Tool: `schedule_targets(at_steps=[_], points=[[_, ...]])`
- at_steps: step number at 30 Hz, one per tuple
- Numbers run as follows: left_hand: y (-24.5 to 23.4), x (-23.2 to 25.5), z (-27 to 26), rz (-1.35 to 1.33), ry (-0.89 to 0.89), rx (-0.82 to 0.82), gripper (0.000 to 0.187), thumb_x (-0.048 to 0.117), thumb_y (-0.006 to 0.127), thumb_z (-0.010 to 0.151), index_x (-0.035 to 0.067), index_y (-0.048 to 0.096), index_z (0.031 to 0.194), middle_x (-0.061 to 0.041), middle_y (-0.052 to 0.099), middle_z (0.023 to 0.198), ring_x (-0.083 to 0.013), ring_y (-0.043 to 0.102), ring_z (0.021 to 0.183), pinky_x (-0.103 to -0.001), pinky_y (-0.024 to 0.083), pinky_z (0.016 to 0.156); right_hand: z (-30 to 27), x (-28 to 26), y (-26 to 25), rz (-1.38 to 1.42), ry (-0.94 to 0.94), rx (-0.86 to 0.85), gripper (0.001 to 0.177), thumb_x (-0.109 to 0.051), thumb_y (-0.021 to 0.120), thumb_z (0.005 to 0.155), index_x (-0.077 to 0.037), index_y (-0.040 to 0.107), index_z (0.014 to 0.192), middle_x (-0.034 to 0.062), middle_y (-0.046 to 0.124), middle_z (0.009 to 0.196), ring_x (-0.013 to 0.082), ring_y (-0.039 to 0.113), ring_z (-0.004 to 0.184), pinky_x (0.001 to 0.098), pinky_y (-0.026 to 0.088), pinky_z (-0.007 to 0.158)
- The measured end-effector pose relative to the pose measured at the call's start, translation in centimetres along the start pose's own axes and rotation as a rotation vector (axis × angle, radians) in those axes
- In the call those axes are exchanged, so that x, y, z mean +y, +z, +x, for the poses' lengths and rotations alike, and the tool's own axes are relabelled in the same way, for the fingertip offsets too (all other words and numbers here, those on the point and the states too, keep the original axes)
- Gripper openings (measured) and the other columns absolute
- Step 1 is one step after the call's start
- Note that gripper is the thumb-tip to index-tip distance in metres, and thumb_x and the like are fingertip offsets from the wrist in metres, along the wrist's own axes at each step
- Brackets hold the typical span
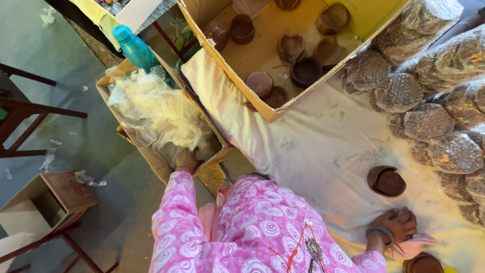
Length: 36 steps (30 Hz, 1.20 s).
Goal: The recorder is wrapping small brown pots or containers with bubble wrap and placing them on a table.
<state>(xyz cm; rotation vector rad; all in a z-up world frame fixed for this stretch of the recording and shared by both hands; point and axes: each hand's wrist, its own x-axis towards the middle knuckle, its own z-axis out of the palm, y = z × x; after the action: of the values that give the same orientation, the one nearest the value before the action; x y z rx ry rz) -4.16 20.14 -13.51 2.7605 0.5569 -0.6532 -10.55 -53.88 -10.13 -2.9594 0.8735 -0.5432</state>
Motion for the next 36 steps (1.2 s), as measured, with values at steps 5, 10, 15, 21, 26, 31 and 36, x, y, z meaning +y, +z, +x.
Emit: schedule_targets(at_steps=[5, 10, 15, 21, 26, 31, 36], points=[[-0.4, 1.7, 0.8, 0.072, 0.004, 0.077, 0.020, 0.025, 0.067, 0.096, 0.020, 0.071, 0.114, -0.017, 0.072, 0.107, -0.0384, 0.070, 0.101, -0.051, 0.058, 0.078, 0.1, -0.6, -0.4, -0.002, 0.006, -0.002, 0.024, -0.019, 0.056, 0.108, -0.003, 0.061, 0.125, 0.0176, 0.056, 0.140, 0.0416, 0.046, 0.129, 0.0539, 0.036, 0.107], [-5.9, 4.8, -2.1, -0.143, 0.095, 0.252, 0.011, 0.016, 0.063, 0.098, 0.012, 0.070, 0.105, -0.015, 0.074, 0.104, -0.0367, 0.071, 0.093, -0.049, 0.056, 0.075, 0.1, -0.4, -0.2, 0.027, 0.041, -0.014, 0.027, -0.020, 0.056, 0.107, -0.004, 0.062, 0.128, 0.0179, 0.056, 0.140, 0.0418, 0.046, 0.128, 0.0541, 0.036, 0.107], [-15.0, 9.2, -5.1, -1.080, 0.237, 0.427, 0.008, 0.015, 0.059, 0.104, 0.008, 0.061, 0.107, 0.001, 0.066, 0.092, -0.0116, 0.062, 0.080, -0.031, 0.052, 0.070, 0.4, -0.5, 0.8, -0.012, 0.092, -0.030, 0.031, -0.019, 0.059, 0.102, -0.003, 0.062, 0.129, 0.0206, 0.055, 0.139, 0.0435, 0.047, 0.123, 0.0561, 0.037, 0.100], [-14.3, 13.9, -5.0, -1.511, 0.412, 0.191, 0.008, 0.013, 0.056, 0.108, 0.007, 0.061, 0.108, 0.004, 0.057, 0.093, -0.0050, 0.050, 0.082, -0.022, 0.044, 0.074, 1.2, -2.3, 6.3, 0.305, 0.115, -0.001, 0.038, -0.012, 0.070, 0.093, 0.002, 0.062, 0.128, 0.0242, 0.058, 0.130, 0.0417, 0.056, 0.117, 0.0543, 0.047, 0.098], [-14.5, 24.5, -9.4, -1.638, 0.396, -0.182, 0.015, 0.014, 0.050, 0.102, 0.009, 0.063, 0.106, 0.004, 0.064, 0.094, -0.0041, 0.059, 0.085, -0.021, 0.051, 0.076, 0.7, -16.8, -5.8, 0.724, 0.020, -0.125, 0.050, -0.027, 0.080, 0.092, 0.000, 0.062, 0.131, 0.0194, 0.063, 0.131, 0.0364, 0.057, 0.123, 0.0484, 0.044, 0.110], [-8.1, 30.7, -8.1, -1.601, 0.533, -0.587, 0.009, 0.010, 0.054, 0.104, 0.004, 0.062, 0.103, 0.002, 0.060, 0.093, -0.0058, 0.053, 0.083, -0.023, 0.047, 0.074, -0.2, -24.4, -13.9, 0.591, -0.182, -0.021, 0.064, -0.023, 0.079, 0.085, -0.002, 0.056, 0.140, 0.0207, 0.054, 0.145, 0.0387, 0.047, 0.137, 0.0507, 0.036, 0.117], [-8.1, 32.3, -8.3, -1.453, 0.540, -0.475, 0.012, 0.008, 0.053, 0.100, 0.003, 0.063, 0.105, 0.002, 0.062, 0.093, -0.0052, 0.055, 0.082, -0.022, 0.047, 0.073, 1.5, -22.0, -9.3, 0.520, -0.134, -0.132, 0.064, -0.024, 0.081, 0.080, -0.009, 0.058, 0.138, 0.0170, 0.057, 0.142, 0.0364, 0.051, 0.128, 0.0514, 0.042, 0.103]])
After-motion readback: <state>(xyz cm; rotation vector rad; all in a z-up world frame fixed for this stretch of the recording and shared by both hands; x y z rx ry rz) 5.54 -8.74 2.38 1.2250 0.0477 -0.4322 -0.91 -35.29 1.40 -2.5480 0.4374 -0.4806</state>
